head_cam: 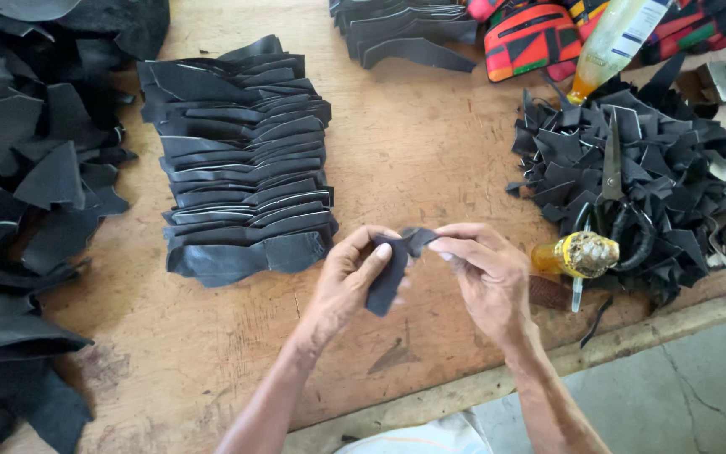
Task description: The person aligns two black rubber pieces on a wooden workbench, then applies a yellow adhesive to the edges of stacked rubber pieces using a finger. The person continues to apply adhesive to multiple pieces and places them on the table.
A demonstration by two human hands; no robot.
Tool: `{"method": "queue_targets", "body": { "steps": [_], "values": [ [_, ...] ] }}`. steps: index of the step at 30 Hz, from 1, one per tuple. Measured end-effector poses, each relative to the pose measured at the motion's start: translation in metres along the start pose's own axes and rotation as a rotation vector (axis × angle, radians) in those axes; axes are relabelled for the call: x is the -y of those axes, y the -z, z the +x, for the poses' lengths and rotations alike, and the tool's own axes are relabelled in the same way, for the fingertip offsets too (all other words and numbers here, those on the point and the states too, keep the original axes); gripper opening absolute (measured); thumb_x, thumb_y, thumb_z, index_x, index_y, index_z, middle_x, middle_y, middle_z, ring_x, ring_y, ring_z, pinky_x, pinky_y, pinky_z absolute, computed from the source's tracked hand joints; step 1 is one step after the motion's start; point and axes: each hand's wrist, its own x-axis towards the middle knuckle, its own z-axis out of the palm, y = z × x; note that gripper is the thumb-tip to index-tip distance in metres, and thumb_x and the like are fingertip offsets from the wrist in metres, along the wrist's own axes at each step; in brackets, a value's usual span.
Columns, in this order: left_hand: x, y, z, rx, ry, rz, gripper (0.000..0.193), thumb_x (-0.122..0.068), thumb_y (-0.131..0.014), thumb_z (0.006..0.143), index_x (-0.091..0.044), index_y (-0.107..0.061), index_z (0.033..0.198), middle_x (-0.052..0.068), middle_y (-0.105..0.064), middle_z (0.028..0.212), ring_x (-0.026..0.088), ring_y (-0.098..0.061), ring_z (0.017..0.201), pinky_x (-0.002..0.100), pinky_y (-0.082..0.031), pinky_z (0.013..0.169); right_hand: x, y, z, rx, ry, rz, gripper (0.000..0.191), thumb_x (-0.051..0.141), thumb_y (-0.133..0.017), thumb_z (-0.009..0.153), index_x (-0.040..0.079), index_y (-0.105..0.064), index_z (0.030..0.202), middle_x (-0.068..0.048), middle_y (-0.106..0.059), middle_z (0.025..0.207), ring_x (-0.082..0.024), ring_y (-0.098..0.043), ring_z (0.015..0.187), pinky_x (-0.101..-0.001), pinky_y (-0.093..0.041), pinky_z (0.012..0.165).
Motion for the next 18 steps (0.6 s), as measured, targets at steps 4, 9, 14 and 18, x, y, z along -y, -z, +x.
{"method": "queue_targets", "body": {
  "steps": [4, 9, 14, 18],
  "values": [
    [-0.015, 0.001, -0.006, 0.032, 0.075, 0.006, 0.028, -0.005, -0.055, 0.101, -0.004, -0.059, 0.129, 0.012, -0.072, 0.114, 0.021, -0.075, 0.086, 0.030, -0.063, 0.061, -0.002, 0.002, 0.004, 0.150, -0.020, -0.083, 0.025, -0.004, -0.067, 0.093, 0.008, -0.072, 0.115, -0.008, -0.074, 0.115, -0.017, -0.072, 0.104, -0.0267, -0.057, 0.089],
    [-0.018, 0.000, -0.009, 0.021, 0.121, -0.056, 0.039, 0.003, -0.054, 0.097, -0.003, -0.057, 0.135, 0.009, -0.070, 0.115, 0.021, -0.075, 0.089, 0.031, -0.065, 0.064, 0.000, -0.011, 0.006, 0.240, -0.134, 0.242, 0.033, -0.006, -0.069, 0.091, 0.000, -0.067, 0.123, -0.013, -0.067, 0.127, -0.024, -0.065, 0.113, -0.0331, -0.053, 0.098],
    [-0.018, 0.003, -0.016, 0.103, 0.119, -0.024, 0.043, 0.005, -0.052, 0.096, -0.002, -0.058, 0.138, 0.013, -0.071, 0.111, 0.020, -0.075, 0.086, 0.028, -0.063, 0.064, 0.007, -0.008, 0.002, 0.137, 0.015, -0.129, 0.035, -0.005, -0.073, 0.090, 0.012, -0.071, 0.119, -0.004, -0.072, 0.108, -0.017, -0.069, 0.103, -0.0312, -0.057, 0.086],
    [-0.022, 0.002, -0.020, 0.108, 0.163, 0.071, 0.048, 0.006, -0.052, 0.090, -0.005, -0.059, 0.136, 0.012, -0.072, 0.108, 0.017, -0.072, 0.078, 0.027, -0.059, 0.058, 0.008, 0.007, 0.006, 0.067, 0.236, -0.462, 0.057, -0.016, -0.068, 0.073, 0.018, -0.077, 0.118, -0.004, -0.065, 0.104, -0.024, -0.057, 0.105, -0.0364, -0.054, 0.086]
  ]
}}
